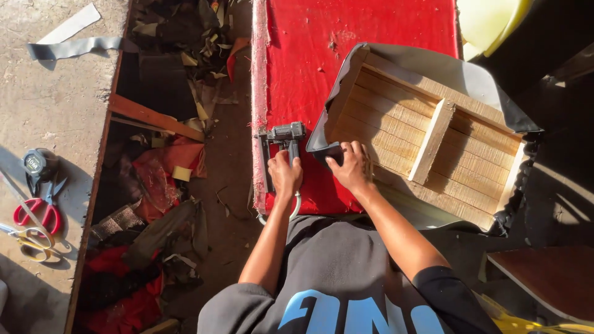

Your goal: Stapling black vinyl fabric onto a wooden furniture frame using a pneumatic staple gun

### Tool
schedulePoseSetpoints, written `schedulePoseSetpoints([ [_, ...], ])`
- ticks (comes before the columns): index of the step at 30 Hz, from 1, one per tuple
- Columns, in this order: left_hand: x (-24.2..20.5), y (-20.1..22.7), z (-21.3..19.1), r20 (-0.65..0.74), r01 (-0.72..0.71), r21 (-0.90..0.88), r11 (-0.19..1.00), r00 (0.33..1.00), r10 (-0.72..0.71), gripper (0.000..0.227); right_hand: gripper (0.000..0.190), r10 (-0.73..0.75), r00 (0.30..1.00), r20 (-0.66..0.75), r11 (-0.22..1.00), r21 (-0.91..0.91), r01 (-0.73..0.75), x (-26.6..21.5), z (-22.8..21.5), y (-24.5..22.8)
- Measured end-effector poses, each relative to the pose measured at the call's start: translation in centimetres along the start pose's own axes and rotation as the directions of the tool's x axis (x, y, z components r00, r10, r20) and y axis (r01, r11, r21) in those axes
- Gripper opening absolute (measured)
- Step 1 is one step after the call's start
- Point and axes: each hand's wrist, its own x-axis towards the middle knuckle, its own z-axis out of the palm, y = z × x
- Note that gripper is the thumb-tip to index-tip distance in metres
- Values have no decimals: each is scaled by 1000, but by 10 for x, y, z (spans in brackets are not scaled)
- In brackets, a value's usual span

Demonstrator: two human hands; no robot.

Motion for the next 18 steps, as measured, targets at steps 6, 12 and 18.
schedulePoseSetpoints([
  [6,-36,31,-20,508,-57,34,998,861,31,63,55,-49,973,224,988,156,14,-69,-35,17],
  [12,-45,73,-4,609,32,230,973,775,-169,107,39,222,850,478,708,521,-478,-59,-60,37],
  [18,-74,21,26,35,-483,523,702,835,549,31,66,125,965,232,992,-10,-126,-20,-31,-23],
])
